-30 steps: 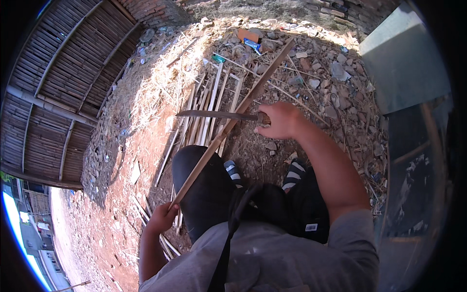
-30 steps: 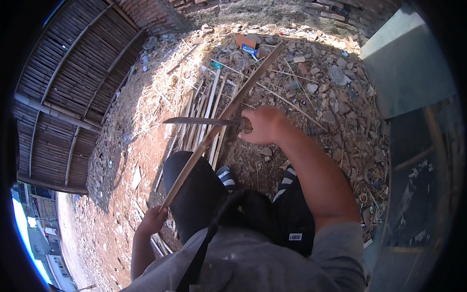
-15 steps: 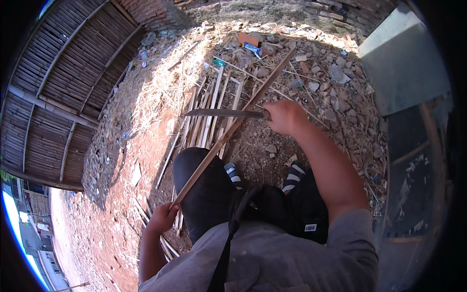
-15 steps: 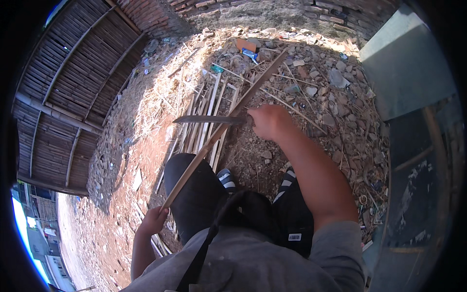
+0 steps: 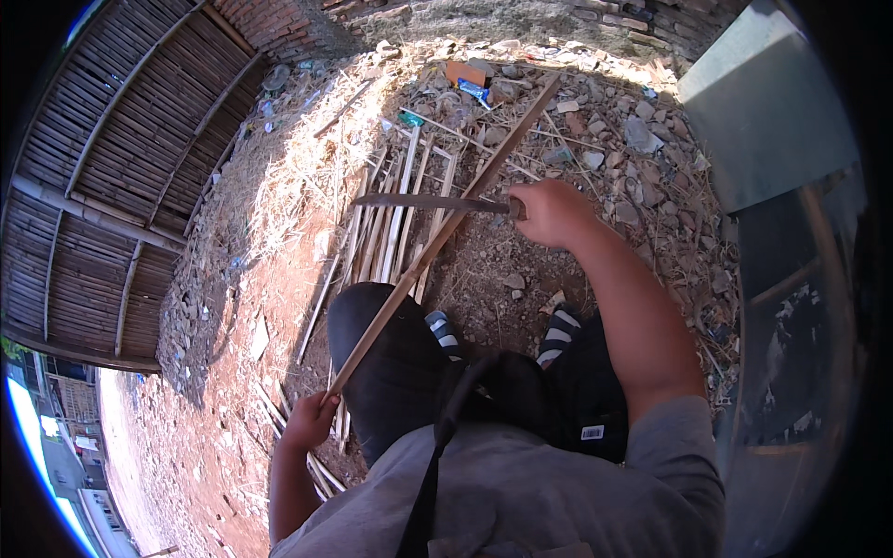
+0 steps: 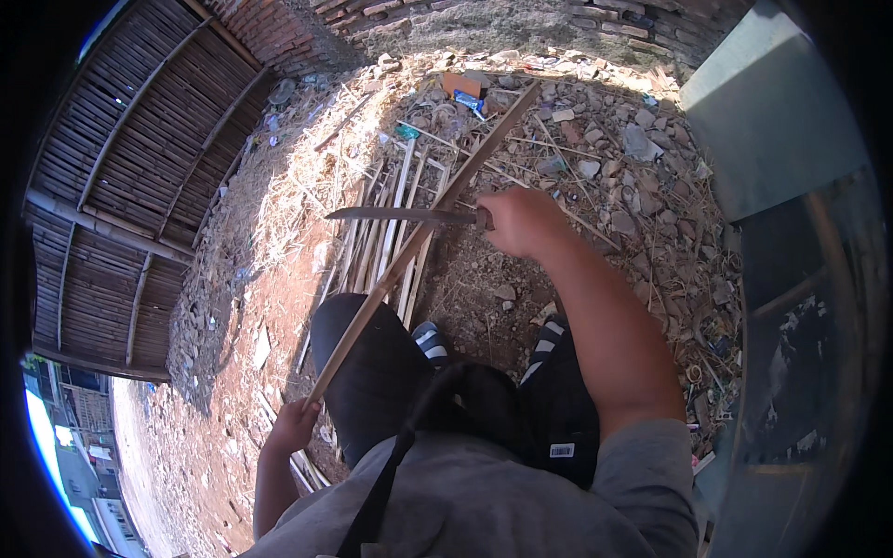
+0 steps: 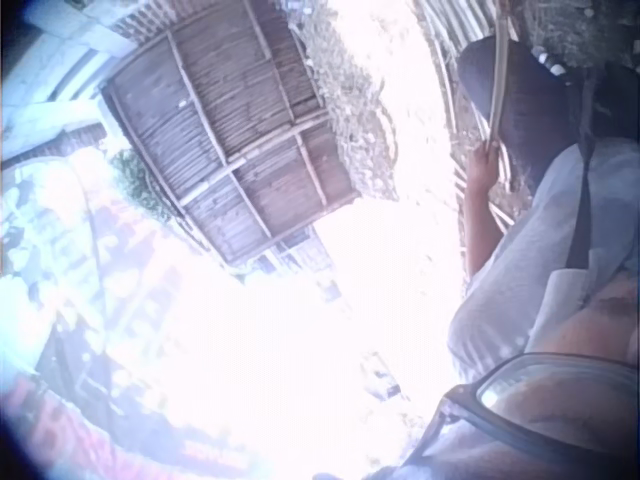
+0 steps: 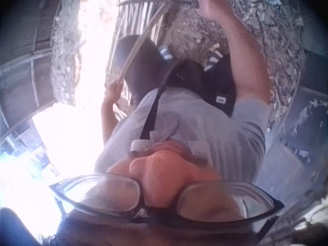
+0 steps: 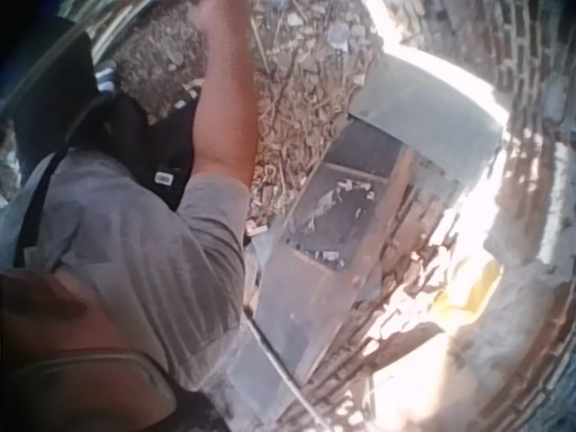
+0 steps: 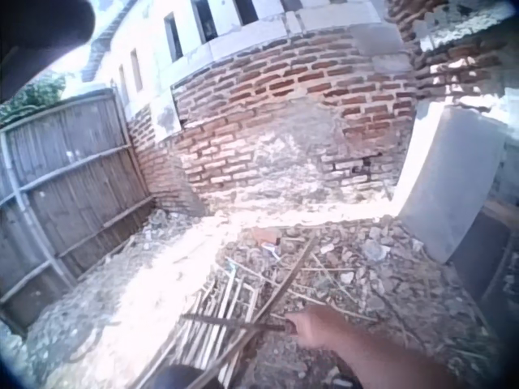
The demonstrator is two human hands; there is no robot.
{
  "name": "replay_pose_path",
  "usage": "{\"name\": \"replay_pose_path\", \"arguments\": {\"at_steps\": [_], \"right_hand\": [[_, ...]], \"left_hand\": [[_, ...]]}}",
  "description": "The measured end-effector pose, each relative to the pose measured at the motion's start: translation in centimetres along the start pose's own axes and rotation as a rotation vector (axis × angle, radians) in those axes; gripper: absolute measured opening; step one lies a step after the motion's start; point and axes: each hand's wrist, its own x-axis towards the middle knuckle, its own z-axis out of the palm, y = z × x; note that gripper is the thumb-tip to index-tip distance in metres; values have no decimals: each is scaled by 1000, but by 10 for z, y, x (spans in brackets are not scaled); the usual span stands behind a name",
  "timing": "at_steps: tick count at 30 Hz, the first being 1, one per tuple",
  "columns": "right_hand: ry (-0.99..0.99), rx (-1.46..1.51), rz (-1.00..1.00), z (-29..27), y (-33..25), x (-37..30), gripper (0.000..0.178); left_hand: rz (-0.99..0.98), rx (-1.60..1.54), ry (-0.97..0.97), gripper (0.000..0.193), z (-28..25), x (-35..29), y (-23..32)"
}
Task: The person sits on the ground and uses a large knife to shave the surface of a long bamboo pole. They hold the pole steady with their left hand and repeatedly scrape the blade along its length to remove the outer layer.
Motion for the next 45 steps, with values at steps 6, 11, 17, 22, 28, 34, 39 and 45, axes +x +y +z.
{"name": "replay_pose_path", "arguments": {"at_steps": [6, 11, 17, 22, 28, 34, 39, 45], "right_hand": [[-39, 72, 83, 10, 31, 18, 34], [33, 122, 101, 17, 34, 17, 34], [27, 141, 65, 11, 46, 17, 34], [94, 300, 250, 8, 63, 21, 33], [-76, -31, -129, 14, 2, 7, 23], [62, 211, 188, 37, 59, 32, 25], [-69, -53, -106, 18, -12, 16, 27], [-84, 112, 134, 30, 36, 37, 29]], "left_hand": [[90, 92, 109, 33, 2, -1, 1], [17, 146, 20, 33, -7, 1, -2], [162, 170, 160, 31, 9, 2, -17], [53, 133, 79, 33, 2, 0, -18], [-163, -287, -186, 42, 3, -1, -21], [-167, -131, -189, 43, -11, 8, -16], [-116, -143, -156, 45, -2, -1, -25], [-126, -24, -148, 46, -17, 8, -8]]}}
